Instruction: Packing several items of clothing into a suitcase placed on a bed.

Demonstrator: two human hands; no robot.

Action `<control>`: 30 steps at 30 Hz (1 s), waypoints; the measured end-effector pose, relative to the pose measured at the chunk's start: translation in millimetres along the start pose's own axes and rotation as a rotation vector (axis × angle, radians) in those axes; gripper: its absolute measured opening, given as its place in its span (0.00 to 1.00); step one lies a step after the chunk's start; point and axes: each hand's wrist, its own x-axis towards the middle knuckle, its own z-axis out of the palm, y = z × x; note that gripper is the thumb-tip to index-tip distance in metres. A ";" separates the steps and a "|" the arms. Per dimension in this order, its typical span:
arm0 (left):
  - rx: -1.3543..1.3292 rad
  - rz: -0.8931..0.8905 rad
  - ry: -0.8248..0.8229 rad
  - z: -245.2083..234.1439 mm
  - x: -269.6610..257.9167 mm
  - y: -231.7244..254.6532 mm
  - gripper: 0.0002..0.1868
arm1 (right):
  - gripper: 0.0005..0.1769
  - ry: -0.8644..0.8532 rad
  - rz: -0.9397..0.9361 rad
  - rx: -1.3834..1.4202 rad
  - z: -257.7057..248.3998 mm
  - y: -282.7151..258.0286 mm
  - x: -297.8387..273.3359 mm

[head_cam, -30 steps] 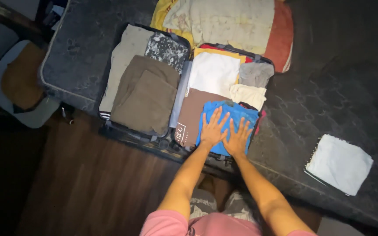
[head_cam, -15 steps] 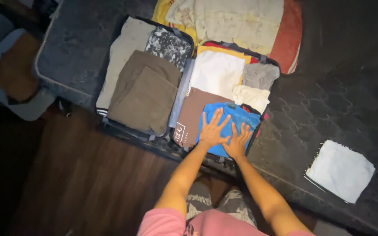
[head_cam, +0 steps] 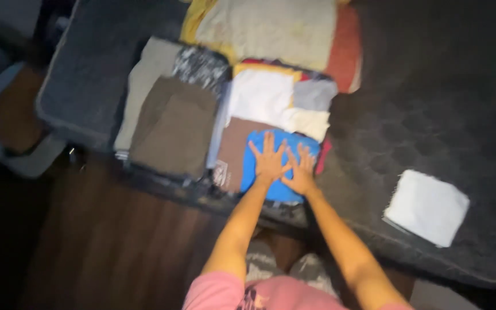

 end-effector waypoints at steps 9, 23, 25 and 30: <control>-0.204 0.063 0.233 42.3 19.5 191.1 0.39 | 0.40 0.422 0.431 -0.058 -92.2 142.9 -130.7; -0.626 -0.043 -0.485 299.5 6.2 431.4 0.45 | 0.56 0.506 1.351 0.058 -159.4 438.1 -384.8; -0.635 -0.074 -0.506 297.5 -0.1 452.4 0.47 | 0.53 0.461 1.369 0.112 -149.2 468.7 -402.9; -0.542 -0.227 -0.287 285.6 -0.9 470.4 0.39 | 0.29 0.390 1.128 0.249 -130.9 507.8 -414.7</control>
